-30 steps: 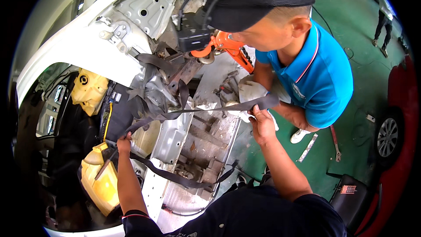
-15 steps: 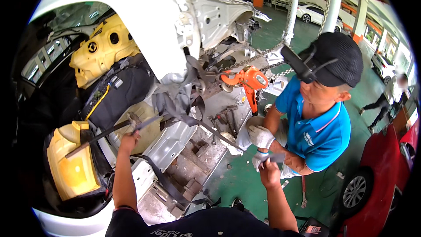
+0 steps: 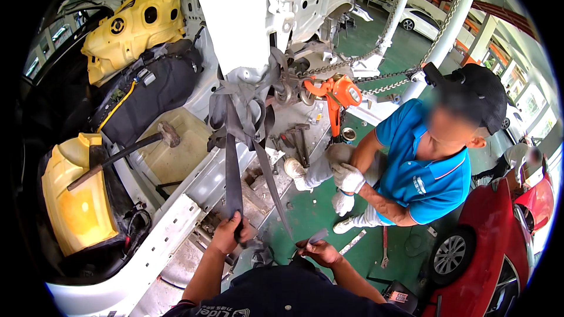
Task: The person secures a damaged white car frame using a black strap and an orange chain hoist. They repeatedly wrap the strap around the frame, adjust the hoist, and pull the chain to apply tension while a coworker observes.
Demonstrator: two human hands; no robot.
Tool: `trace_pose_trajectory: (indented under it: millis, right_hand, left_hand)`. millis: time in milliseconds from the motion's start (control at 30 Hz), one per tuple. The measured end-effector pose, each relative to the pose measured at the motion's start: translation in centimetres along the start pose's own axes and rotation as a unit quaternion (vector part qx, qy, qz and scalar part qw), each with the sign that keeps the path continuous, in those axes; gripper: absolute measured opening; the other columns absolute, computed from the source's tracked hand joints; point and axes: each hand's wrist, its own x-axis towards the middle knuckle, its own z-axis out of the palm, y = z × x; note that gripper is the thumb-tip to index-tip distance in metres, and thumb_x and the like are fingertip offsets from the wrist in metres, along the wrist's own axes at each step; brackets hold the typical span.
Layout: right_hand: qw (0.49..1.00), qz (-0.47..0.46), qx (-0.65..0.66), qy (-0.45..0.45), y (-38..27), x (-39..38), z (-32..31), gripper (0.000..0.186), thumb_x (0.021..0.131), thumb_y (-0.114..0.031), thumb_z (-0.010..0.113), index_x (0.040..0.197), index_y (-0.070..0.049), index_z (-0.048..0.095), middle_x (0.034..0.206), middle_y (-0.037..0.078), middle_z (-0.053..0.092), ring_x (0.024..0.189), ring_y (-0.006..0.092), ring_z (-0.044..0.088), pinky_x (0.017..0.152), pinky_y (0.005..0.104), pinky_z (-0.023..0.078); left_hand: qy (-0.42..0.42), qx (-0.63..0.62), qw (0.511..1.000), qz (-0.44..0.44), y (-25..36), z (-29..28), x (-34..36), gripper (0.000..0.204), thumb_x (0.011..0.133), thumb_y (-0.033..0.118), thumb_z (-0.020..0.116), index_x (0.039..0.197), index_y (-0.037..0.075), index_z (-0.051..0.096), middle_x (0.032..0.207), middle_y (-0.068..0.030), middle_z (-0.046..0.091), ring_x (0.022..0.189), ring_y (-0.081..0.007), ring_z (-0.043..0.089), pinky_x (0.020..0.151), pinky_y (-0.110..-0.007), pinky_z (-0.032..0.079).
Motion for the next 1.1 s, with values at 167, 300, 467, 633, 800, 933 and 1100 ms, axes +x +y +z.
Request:
trace_pose_trajectory:
  millis: [167,300,467,633,800,933,1100]
  right_hand:
    - [0.974,0.004,-0.225,0.015,-0.8,1.1,4.5,0.025,0.100,-0.013,0.063,0.116,0.004,0.069,0.120,0.012,0.070,0.117,0.0241,0.062,0.103,0.0386,0.046]
    - [0.951,-0.014,-0.310,0.006,0.6,2.8,5.6,0.018,0.100,-0.006,0.059,0.111,0.003,0.070,0.123,0.013,0.070,0.119,0.0237,0.062,0.105,0.0375,0.046]
    - [0.913,-0.078,-0.399,-0.024,-0.4,4.7,7.6,0.020,0.101,-0.011,0.061,0.112,0.002,0.071,0.117,0.010,0.072,0.113,0.0212,0.064,0.101,0.0362,0.049]
    - [0.918,0.063,-0.383,0.081,2.3,5.4,2.6,0.032,0.096,-0.027,0.071,0.111,0.001,0.073,0.104,0.006,0.073,0.097,0.0131,0.063,0.088,0.0327,0.050]
    - [0.908,0.049,-0.365,0.197,-2.4,5.6,6.3,0.037,0.093,-0.022,0.072,0.121,0.002,0.068,0.107,0.008,0.072,0.100,0.0175,0.064,0.087,0.0334,0.052]
    - [0.812,-0.195,-0.452,0.313,-8.3,7.6,7.7,0.049,0.094,-0.017,0.069,0.137,0.001,0.054,0.125,0.015,0.067,0.105,0.0217,0.066,0.091,0.0349,0.053]
    - [0.888,-0.181,-0.401,0.139,-14.2,12.0,17.7,0.070,0.091,-0.025,0.075,0.149,-0.005,0.041,0.136,0.018,0.059,0.116,0.0227,0.063,0.097,0.0356,0.052]
  left_hand:
    - [-0.026,0.058,0.998,0.019,0.0,1.8,1.4,0.039,0.104,0.037,0.055,0.094,0.000,0.063,0.088,-0.0065,0.064,0.086,-0.0196,0.059,0.086,-0.035,0.047]
    - [-0.139,-0.105,0.984,-0.036,-1.7,0.5,3.5,0.028,0.104,0.024,0.054,0.109,-0.002,0.063,0.106,-0.0138,0.068,0.100,-0.0255,0.064,0.105,-0.044,0.044]
    - [-0.084,0.041,0.993,0.067,-1.0,3.9,2.7,0.033,0.104,0.028,0.053,0.087,0.002,0.064,0.087,-0.0038,0.064,0.089,-0.0155,0.058,0.087,-0.032,0.043]
    - [-0.033,0.140,0.987,0.066,-2.3,3.7,0.8,0.038,0.106,0.034,0.051,0.083,0.007,0.064,0.084,0.0024,0.060,0.082,-0.0092,0.051,0.079,-0.027,0.040]
    - [-0.003,0.226,0.965,0.132,-3.5,3.1,0.2,0.033,0.105,0.032,0.052,0.091,0.005,0.066,0.085,-0.0003,0.064,0.081,-0.0100,0.057,0.076,-0.028,0.045]
    - [-0.017,0.257,0.948,0.184,-3.0,3.9,0.7,0.023,0.104,0.024,0.057,0.096,0.004,0.064,0.094,-0.0030,0.063,0.086,-0.0113,0.057,0.078,-0.030,0.046]
    - [0.001,0.366,0.889,0.276,-4.0,3.9,2.7,0.026,0.098,0.021,0.064,0.108,-0.002,0.061,0.110,-0.0162,0.057,0.093,-0.0264,0.063,0.083,-0.038,0.049]
